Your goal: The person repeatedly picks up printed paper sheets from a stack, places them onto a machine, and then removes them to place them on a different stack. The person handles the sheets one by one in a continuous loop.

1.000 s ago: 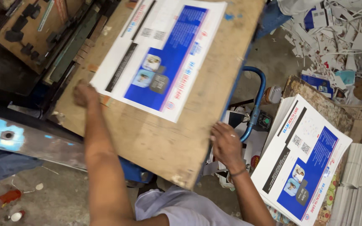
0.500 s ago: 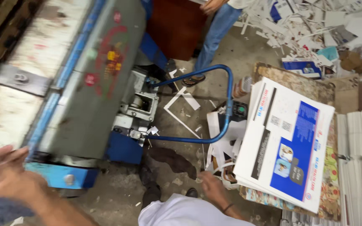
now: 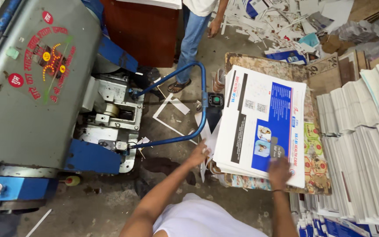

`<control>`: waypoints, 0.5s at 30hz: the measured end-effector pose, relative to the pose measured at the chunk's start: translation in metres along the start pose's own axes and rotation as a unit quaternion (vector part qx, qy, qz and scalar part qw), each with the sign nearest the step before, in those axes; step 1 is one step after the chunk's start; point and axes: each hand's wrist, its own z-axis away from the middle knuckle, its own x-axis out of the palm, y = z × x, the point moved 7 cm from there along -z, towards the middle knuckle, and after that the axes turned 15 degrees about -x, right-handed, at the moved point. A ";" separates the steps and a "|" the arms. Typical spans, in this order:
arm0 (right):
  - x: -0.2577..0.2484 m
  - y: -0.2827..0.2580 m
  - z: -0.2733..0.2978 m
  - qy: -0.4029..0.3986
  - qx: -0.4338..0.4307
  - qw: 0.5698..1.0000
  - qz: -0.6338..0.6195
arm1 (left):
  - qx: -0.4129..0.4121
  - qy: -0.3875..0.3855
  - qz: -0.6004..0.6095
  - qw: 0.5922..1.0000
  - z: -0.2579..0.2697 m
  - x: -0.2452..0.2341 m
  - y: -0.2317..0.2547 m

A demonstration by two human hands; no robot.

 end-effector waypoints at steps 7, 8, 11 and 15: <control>0.072 -0.113 0.089 -0.125 -0.218 0.958 -0.138 | 0.004 0.114 -0.109 0.987 0.029 0.041 0.080; 0.065 -0.111 0.092 -0.080 -0.210 0.957 -0.184 | -0.040 0.049 -0.072 0.995 0.028 0.040 0.093; 0.036 -0.096 0.089 0.043 -0.184 0.958 -0.214 | 0.102 0.043 -0.132 0.985 0.044 0.012 0.181; -0.003 -0.100 0.072 0.167 -0.130 0.953 -0.218 | 0.298 0.038 -0.046 0.953 0.103 -0.070 0.273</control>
